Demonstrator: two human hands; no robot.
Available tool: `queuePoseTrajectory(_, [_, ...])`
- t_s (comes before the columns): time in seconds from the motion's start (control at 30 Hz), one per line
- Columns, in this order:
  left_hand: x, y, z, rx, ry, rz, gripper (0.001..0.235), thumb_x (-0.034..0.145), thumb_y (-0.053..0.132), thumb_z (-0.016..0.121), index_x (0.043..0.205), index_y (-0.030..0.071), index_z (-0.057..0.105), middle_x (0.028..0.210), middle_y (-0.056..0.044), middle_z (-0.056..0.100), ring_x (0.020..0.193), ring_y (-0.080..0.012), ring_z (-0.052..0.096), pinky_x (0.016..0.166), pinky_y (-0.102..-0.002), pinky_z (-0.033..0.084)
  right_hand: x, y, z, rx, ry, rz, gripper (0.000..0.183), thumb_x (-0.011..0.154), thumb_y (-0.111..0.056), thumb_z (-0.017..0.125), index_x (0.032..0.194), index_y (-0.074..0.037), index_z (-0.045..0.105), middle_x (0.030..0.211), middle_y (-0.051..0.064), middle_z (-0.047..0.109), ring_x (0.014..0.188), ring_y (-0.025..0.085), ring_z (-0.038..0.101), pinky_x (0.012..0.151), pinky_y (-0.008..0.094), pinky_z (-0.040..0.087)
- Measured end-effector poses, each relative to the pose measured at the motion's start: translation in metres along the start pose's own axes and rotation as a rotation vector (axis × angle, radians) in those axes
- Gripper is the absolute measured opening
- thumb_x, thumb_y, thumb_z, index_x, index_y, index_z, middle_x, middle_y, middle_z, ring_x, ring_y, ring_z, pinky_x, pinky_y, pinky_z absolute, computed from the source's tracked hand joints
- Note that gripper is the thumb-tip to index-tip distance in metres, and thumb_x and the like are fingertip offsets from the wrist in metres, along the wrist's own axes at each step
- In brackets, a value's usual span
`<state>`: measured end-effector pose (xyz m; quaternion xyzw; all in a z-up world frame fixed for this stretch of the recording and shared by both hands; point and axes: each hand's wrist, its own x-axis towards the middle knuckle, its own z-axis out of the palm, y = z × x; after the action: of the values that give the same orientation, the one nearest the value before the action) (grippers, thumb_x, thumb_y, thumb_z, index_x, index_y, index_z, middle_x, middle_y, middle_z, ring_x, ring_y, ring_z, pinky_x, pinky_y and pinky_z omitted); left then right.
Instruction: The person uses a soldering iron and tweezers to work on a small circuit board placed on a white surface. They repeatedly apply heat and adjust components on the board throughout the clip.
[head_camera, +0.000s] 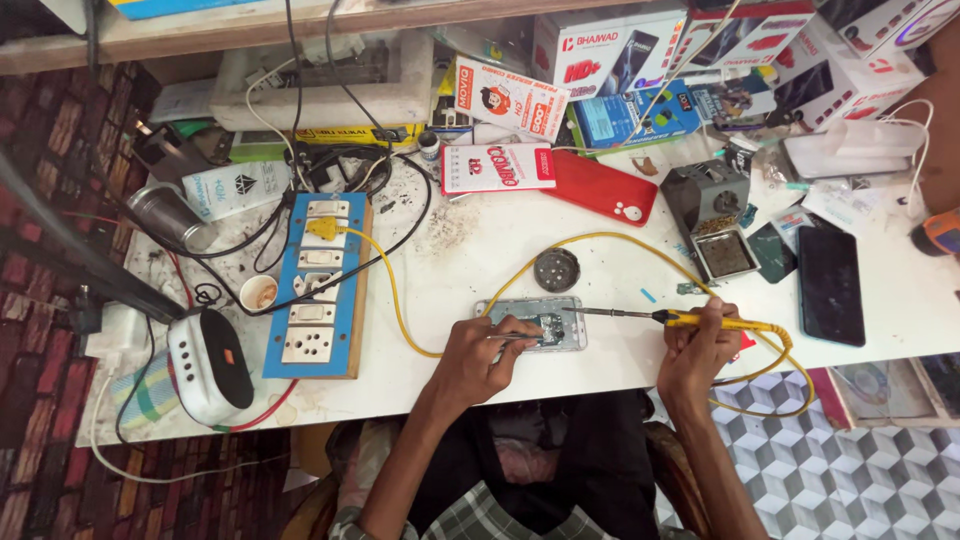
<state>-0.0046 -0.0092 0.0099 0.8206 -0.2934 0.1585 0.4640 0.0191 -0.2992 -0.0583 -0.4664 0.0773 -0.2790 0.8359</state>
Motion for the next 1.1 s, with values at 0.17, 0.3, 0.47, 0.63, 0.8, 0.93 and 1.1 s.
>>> queuePoseTrajectory(0.17, [0.0030, 0.0004, -0.0007, -0.005, -0.005, 0.004, 0.010, 0.093, 0.005, 0.064, 0.095, 0.005, 0.074, 0.090, -0.012, 0.079, 0.061, -0.0292, 0.067, 0.061, -0.039, 0.053, 0.0033, 0.0011, -0.0010, -0.015, 0.017, 0.032, 0.029, 0.113, -0.022, 0.055, 0.090, -0.013, 0.040, 0.062, -0.004, 0.034, 0.049, 0.007, 0.031, 0.046, 0.025, 0.027])
queuePoseTrajectory(0.3, [0.0035, 0.0010, -0.0037, -0.063, -0.023, -0.084, 0.013, 0.096, 0.007, 0.063, 0.100, 0.003, 0.075, 0.078, -0.014, 0.074, 0.060, -0.0270, 0.069, 0.058, -0.037, 0.052, 0.0010, -0.0002, -0.0001, -0.014, 0.030, 0.005, 0.026, 0.113, -0.020, 0.055, 0.093, -0.013, 0.039, 0.062, -0.004, 0.034, 0.047, 0.007, 0.029, 0.044, 0.025, 0.026])
queuePoseTrajectory(0.47, [0.0040, 0.0000, -0.0036, -0.027, -0.083, -0.192, 0.016, 0.097, 0.008, 0.061, 0.099, 0.004, 0.076, 0.070, -0.015, 0.072, 0.051, -0.0265, 0.066, 0.055, -0.036, 0.050, 0.0022, -0.0013, -0.0023, 0.011, 0.059, 0.032, 0.017, 0.112, -0.017, 0.052, 0.100, -0.013, 0.041, 0.063, -0.003, 0.035, 0.047, 0.006, 0.030, 0.044, 0.025, 0.026])
queuePoseTrajectory(0.63, [0.0038, 0.0042, -0.0059, -0.080, -0.019, -0.100, 0.014, 0.098, 0.009, 0.061, 0.104, 0.004, 0.073, 0.075, -0.013, 0.073, 0.061, -0.0244, 0.069, 0.059, -0.035, 0.052, -0.0005, 0.0001, -0.0028, 0.013, 0.040, 0.019, 0.017, 0.113, -0.017, 0.052, 0.100, -0.012, 0.041, 0.063, -0.002, 0.035, 0.048, 0.008, 0.030, 0.046, 0.026, 0.028])
queuePoseTrajectory(0.8, [0.0016, 0.0021, -0.0030, -0.064, -0.153, -0.262, 0.015, 0.096, 0.014, 0.065, 0.093, 0.001, 0.071, 0.074, -0.016, 0.070, 0.046, -0.0294, 0.056, 0.053, -0.041, 0.045, -0.0017, -0.0015, -0.0051, -0.003, 0.051, 0.049, 0.015, 0.113, -0.018, 0.051, 0.102, -0.012, 0.041, 0.063, -0.003, 0.035, 0.047, 0.008, 0.031, 0.045, 0.026, 0.028])
queuePoseTrajectory(0.93, [0.0021, -0.0044, -0.0044, -0.125, -0.099, -0.160, 0.024, 0.097, 0.010, 0.058, 0.080, -0.004, 0.066, 0.097, -0.011, 0.079, 0.050, -0.0282, 0.061, 0.057, -0.040, 0.048, 0.0020, -0.0007, 0.0003, -0.004, 0.038, 0.026, 0.018, 0.113, -0.019, 0.051, 0.100, -0.012, 0.041, 0.060, -0.003, 0.034, 0.046, 0.008, 0.030, 0.044, 0.026, 0.027])
queuePoseTrajectory(1.1, [0.0010, -0.0047, -0.0036, -0.106, -0.058, -0.063, 0.023, 0.100, 0.009, 0.053, 0.090, -0.002, 0.072, 0.097, -0.012, 0.077, 0.065, -0.0304, 0.071, 0.065, -0.038, 0.054, 0.0027, -0.0027, 0.0013, 0.007, 0.063, 0.034, 0.020, 0.113, -0.020, 0.052, 0.099, -0.013, 0.041, 0.059, -0.003, 0.033, 0.046, 0.008, 0.030, 0.044, 0.026, 0.027])
